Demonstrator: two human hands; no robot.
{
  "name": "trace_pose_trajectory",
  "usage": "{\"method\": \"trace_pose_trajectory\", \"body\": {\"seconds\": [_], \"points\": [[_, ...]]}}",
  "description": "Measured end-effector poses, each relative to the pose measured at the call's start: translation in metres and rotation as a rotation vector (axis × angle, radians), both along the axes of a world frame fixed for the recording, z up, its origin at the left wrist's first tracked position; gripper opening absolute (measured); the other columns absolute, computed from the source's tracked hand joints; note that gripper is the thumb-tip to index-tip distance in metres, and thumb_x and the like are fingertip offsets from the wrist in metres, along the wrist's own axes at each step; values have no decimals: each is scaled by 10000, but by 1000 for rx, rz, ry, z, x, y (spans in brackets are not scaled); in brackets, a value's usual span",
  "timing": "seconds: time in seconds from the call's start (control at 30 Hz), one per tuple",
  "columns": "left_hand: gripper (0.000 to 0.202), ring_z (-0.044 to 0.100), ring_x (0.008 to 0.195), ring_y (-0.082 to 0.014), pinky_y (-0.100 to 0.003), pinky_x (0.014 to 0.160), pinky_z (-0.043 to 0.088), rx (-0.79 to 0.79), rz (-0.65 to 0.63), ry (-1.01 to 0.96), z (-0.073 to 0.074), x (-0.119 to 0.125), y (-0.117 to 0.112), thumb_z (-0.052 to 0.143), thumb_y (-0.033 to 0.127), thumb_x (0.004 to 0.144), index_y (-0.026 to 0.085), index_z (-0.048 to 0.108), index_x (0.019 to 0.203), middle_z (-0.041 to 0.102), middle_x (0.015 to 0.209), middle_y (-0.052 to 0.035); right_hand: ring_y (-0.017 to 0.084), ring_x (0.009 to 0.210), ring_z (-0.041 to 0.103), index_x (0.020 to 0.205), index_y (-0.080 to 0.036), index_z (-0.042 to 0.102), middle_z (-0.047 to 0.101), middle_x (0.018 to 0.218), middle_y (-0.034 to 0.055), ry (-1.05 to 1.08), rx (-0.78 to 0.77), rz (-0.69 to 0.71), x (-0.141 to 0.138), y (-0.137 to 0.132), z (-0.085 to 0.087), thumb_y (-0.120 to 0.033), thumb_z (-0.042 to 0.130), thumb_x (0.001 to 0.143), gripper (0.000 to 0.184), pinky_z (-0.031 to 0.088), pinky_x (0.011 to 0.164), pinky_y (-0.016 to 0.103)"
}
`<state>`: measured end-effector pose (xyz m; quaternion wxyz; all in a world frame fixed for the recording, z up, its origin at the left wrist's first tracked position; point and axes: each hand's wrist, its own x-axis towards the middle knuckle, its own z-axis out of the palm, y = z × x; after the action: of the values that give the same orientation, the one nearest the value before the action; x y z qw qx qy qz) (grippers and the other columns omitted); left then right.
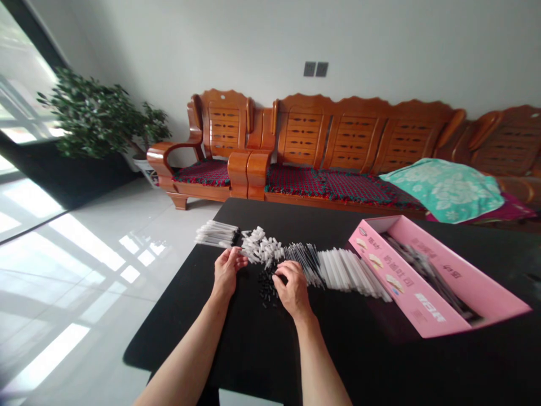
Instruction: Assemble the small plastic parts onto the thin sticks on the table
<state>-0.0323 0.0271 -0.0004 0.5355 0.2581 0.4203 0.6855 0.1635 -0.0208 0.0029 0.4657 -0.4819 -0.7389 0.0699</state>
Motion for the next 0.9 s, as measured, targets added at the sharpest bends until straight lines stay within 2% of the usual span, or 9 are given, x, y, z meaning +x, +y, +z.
{"method": "trace_pose_trajectory", "body": {"seconds": [0.07,0.13,0.23,0.33,0.53,0.6,0.77,0.9], "points": [[464,658,575,-146,-242,553,534,6,-4,-2,0,1,-1,816,523,656,122,647,818,643,627,-8,261,978,607,841,-201,685,693,939,94,0,11,5,-3,0,1,-243,632,875,75,519,889,447],[463,658,578,-144,-242,555,534,16,-31,1,0,3,-2,814,524,663,123,652,827,646,635,-9,263,1011,606,991,-200,702,697,988,103,21,38,-11,-7,0,3,-263,575,921,158,513,916,458],[454,660,583,-143,-242,556,536,48,-145,10,1,7,-5,807,519,687,122,661,853,662,671,-22,256,1031,604,1127,-195,682,696,1036,111,27,53,-20,-15,0,4,-256,466,981,268,509,926,451],[435,665,597,-143,-243,563,542,86,-244,19,2,11,-7,796,501,718,122,665,886,678,711,-35,247,972,607,1055,-192,693,700,977,100,-23,44,-5,-22,1,1,-250,439,995,267,511,888,431],[427,660,590,-139,-240,555,540,94,-225,23,3,10,-7,795,503,717,127,667,874,675,709,-28,231,882,598,889,-196,675,684,865,81,-34,52,-6,-23,2,-3,-226,437,988,259,506,827,400],[448,657,583,-137,-240,557,539,80,-177,15,3,5,-4,804,514,696,124,667,868,673,689,-26,228,871,600,871,-202,672,681,851,77,-11,48,-5,-20,1,0,-225,451,976,245,508,815,392],[466,653,573,-118,-219,563,538,60,91,-85,-2,-12,6,808,509,682,127,633,883,648,641,-2,228,880,613,839,-205,668,682,867,71,81,56,-38,-2,-3,6,-241,516,929,181,515,822,392],[468,652,574,-110,-207,553,533,67,188,-130,-4,-18,8,807,503,686,125,622,889,639,651,4,230,855,614,804,-204,659,681,849,72,135,153,-230,20,-1,0,-223,542,899,152,510,813,388]]}}
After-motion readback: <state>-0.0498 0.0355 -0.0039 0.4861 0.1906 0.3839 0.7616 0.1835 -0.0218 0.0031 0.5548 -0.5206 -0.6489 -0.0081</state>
